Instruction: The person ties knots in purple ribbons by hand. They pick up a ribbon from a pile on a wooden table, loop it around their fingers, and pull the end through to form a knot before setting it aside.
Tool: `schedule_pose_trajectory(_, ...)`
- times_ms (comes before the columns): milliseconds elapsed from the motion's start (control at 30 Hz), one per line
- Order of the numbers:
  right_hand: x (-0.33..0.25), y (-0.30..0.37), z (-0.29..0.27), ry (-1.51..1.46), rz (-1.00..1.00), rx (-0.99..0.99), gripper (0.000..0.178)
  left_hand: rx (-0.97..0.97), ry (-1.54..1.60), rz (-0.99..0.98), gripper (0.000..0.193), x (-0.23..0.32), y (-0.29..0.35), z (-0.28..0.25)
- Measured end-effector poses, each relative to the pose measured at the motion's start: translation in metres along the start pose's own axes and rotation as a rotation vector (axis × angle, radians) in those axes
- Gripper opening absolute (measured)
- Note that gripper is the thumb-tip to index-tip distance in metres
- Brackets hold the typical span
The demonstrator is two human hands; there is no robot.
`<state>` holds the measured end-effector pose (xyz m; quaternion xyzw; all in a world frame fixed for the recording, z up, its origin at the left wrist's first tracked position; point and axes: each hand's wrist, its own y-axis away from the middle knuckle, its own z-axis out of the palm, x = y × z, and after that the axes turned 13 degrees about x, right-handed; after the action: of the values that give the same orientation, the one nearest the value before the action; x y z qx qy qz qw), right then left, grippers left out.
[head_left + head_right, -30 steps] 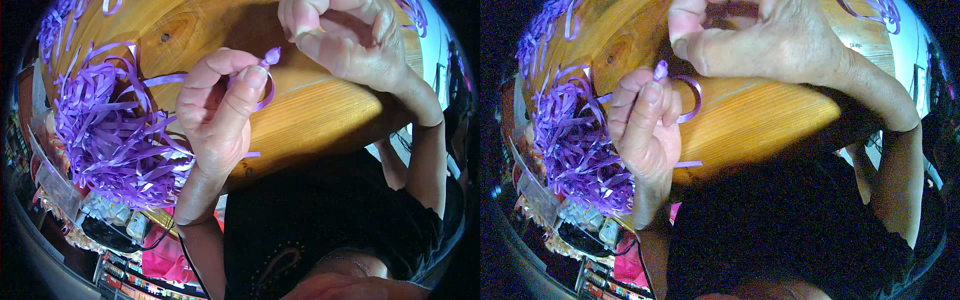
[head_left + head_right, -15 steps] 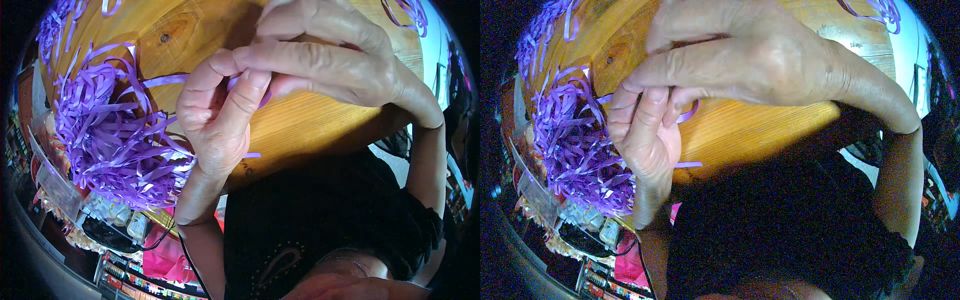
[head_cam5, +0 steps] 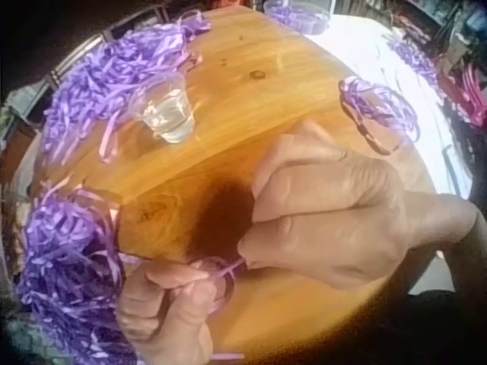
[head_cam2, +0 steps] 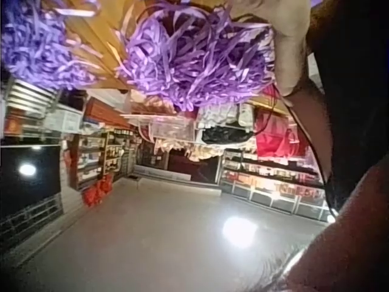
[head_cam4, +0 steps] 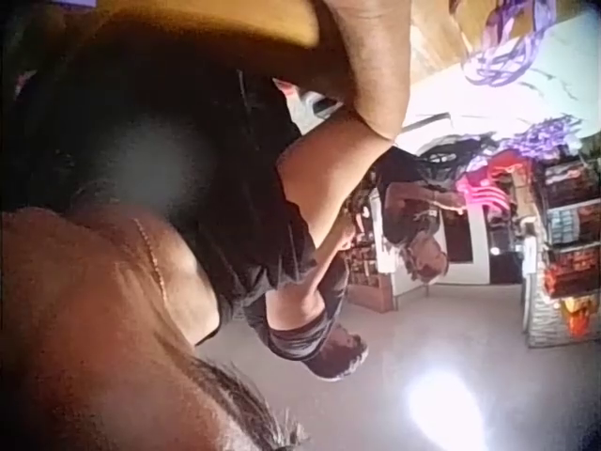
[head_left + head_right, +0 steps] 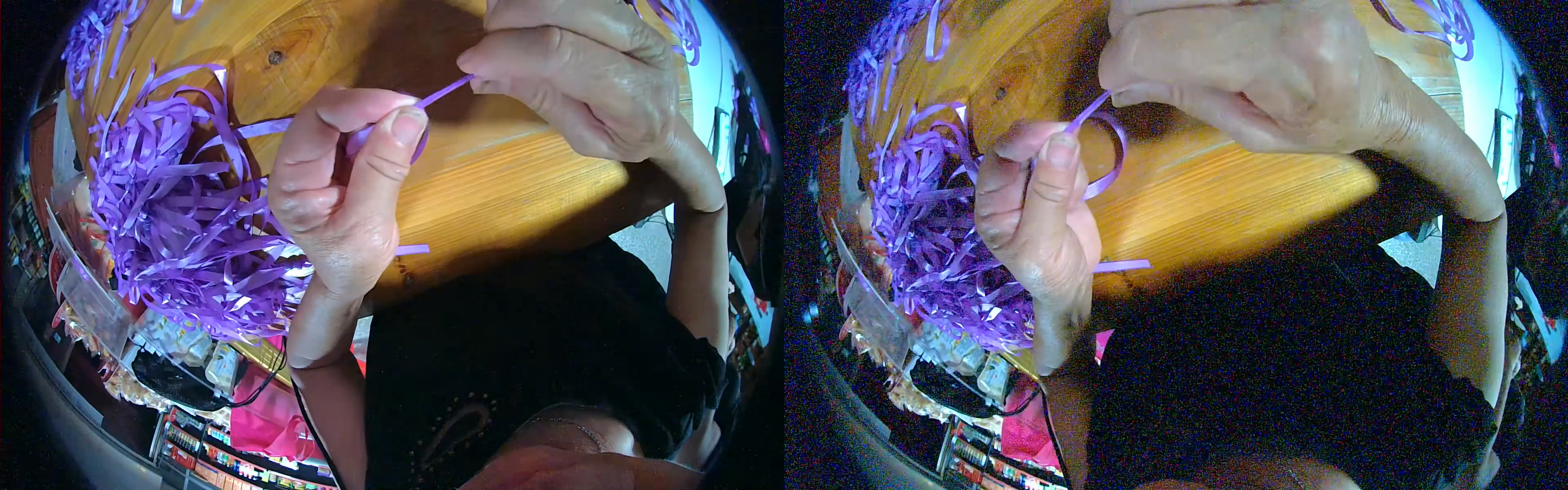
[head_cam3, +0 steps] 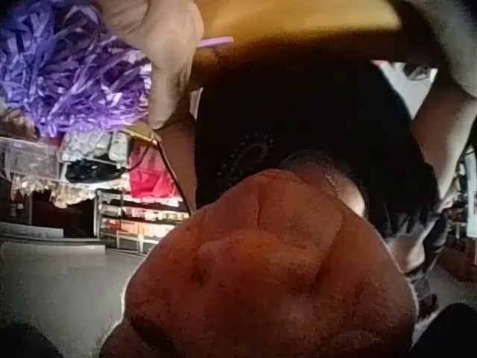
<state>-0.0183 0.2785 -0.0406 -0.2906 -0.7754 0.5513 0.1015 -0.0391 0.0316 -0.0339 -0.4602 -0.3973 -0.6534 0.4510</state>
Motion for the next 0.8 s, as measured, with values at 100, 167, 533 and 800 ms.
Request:
schedule_pose_trajectory(100, -0.004, 0.004, 0.005, -0.084, 0.154, -0.005, 0.022, 0.016, 0.011, -0.001, 0.015, 0.001, -0.005, -0.007)
schedule_pose_trajectory(167, 0.001, 0.007, 0.008, -0.203, 0.237, 0.025, 0.027, 0.012, 0.070, 0.011, 0.015, 0.001, -0.010, -0.010)
schedule_pose_trajectory(533, -0.015, 0.009, 0.024, -0.409, 0.437, 0.113, 0.046, 0.023, -0.244, 0.158, 0.010, 0.000, -0.004, 0.001)
schedule_pose_trajectory(800, -0.020, -0.005, -0.007, -0.208, 0.477, -0.200, 0.026, 0.084, -0.557, 0.496, 0.011, -0.005, -0.013, -0.003)
